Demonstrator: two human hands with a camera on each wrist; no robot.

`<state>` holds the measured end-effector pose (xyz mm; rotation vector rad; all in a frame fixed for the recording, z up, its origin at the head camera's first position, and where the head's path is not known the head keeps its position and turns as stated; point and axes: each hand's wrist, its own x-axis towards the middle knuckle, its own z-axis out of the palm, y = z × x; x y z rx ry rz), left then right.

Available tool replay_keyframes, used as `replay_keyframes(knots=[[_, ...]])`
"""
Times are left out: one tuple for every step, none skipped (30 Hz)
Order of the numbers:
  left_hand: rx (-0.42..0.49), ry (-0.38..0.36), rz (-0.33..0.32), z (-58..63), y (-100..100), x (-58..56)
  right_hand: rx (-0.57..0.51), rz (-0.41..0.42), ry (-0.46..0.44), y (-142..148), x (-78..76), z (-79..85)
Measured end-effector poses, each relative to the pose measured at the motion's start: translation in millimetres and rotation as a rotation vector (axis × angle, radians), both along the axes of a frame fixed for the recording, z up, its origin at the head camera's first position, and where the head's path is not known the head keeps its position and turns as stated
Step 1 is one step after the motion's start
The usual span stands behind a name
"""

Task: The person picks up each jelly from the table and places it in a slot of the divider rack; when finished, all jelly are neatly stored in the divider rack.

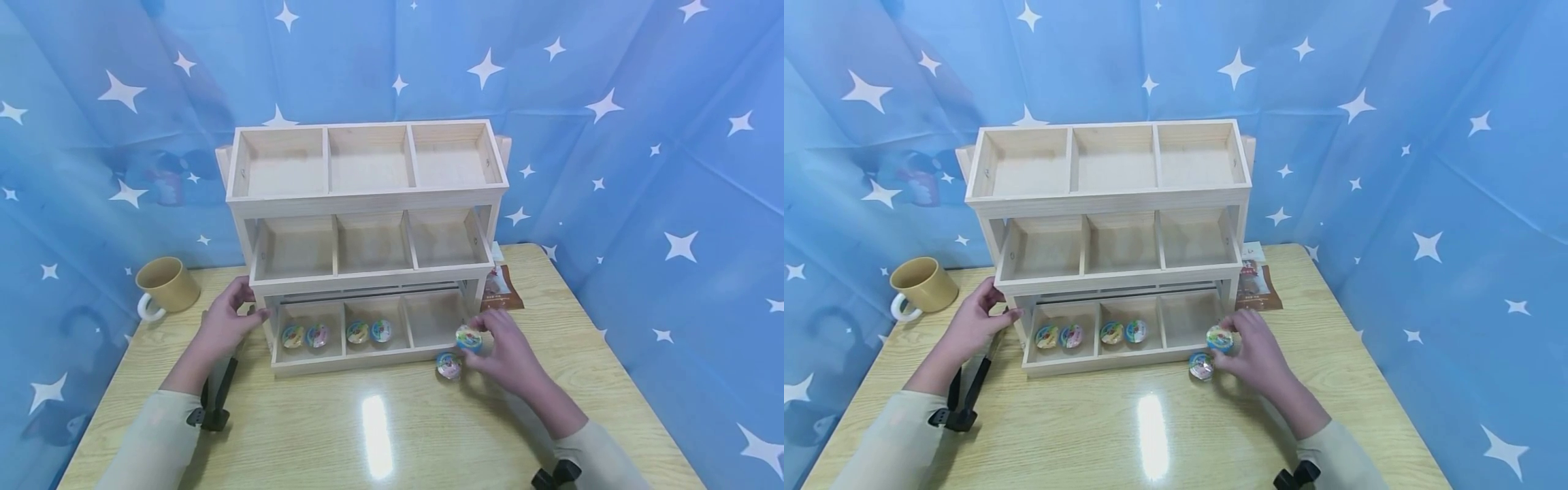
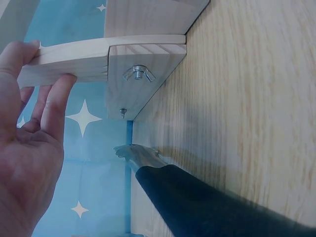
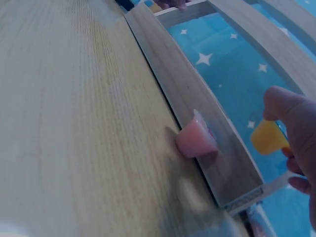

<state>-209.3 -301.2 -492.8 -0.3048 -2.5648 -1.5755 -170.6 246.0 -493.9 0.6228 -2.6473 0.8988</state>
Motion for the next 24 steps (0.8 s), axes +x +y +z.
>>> replay_keyframes(knots=[[0.001,0.001,0.000,0.0,0.0,-0.1,-0.003,0.006,-0.007,-2.7,-2.6,0.7],[0.003,0.003,-0.001,0.0,0.1,-0.2,-0.008,0.011,-0.015,-5.5,-5.0,1.4],[0.003,0.004,-0.002,0.1,0.2,-0.2,-0.014,0.014,-0.024,-8.2,-7.3,1.6],[0.002,0.005,-0.002,0.2,0.3,-0.3,-0.017,0.018,-0.029,-10.7,-9.7,1.7],[0.002,0.006,-0.003,0.5,0.4,-0.3,-0.020,0.022,-0.032,-13.2,-12.0,1.6],[0.000,0.005,-0.002,0.8,0.6,-0.2,-0.025,0.031,-0.033,-15.6,-14.5,1.3],[-0.002,0.004,-0.001,1.3,0.8,0.0,-0.027,0.038,-0.035,-18.1,-16.9,1.2],[-0.005,0.003,0.002,1.6,0.8,0.2,-0.031,0.046,-0.036,-20.5,-19.2,1.0],[-0.006,0.000,0.004,2.1,0.7,0.5,-0.034,0.055,-0.036,-22.9,-21.5,1.1],[-0.006,-0.002,0.006,2.4,0.8,0.6,-0.037,0.064,-0.038,-25.1,-23.6,1.2],[-0.004,-0.005,0.007,3.0,0.8,0.8,-0.040,0.074,-0.048,-27.2,-25.6,1.4],[-0.002,-0.008,0.008,3.5,1.0,1.0,-0.041,0.086,-0.059,-29.3,-27.7,1.4],[-0.004,-0.006,0.006,4.1,1.1,1.1,-0.041,0.096,-0.070,-31.3,-30.0,1.7],[-0.002,-0.008,0.007,4.5,1.1,1.2,-0.042,0.109,-0.083,-33.3,-32.5,1.7],[-0.003,-0.010,0.007,4.8,1.1,1.3,-0.042,0.124,-0.097,-35.2,-35.0,1.9],[-0.004,-0.011,0.008,5.0,1.1,1.3,-0.041,0.138,-0.111,-37.0,-37.6,1.9],[-0.006,-0.013,0.008,5.2,1.2,1.3,-0.038,0.151,-0.123,-38.9,-40.3,1.8],[-0.010,-0.014,0.008,5.2,1.1,1.2,-0.036,0.164,-0.131,-40.7,-43.3,1.8],[-0.010,-0.014,0.007,5.0,1.1,1.1,-0.036,0.176,-0.138,-42.6,-46.1,1.9],[-0.006,-0.017,0.008,4.6,1.1,0.9,-0.035,0.187,-0.143,-44.3,-49.0,1.9],[-0.003,-0.015,0.005,4.3,1.0,0.9,-0.030,0.197,-0.150,-46.0,-51.6,1.9],[0.001,-0.013,0.003,4.0,1.0,0.8,-0.024,0.204,-0.156,-47.7,-54.3,1.5],[0.006,-0.012,-0.001,3.7,1.1,0.8,-0.015,0.214,-0.158,-49.3,-56.8,1.4],[0.014,-0.011,-0.004,3.1,1.1,0.6,-0.002,0.222,-0.163,-50.6,-59.2,1.1]])
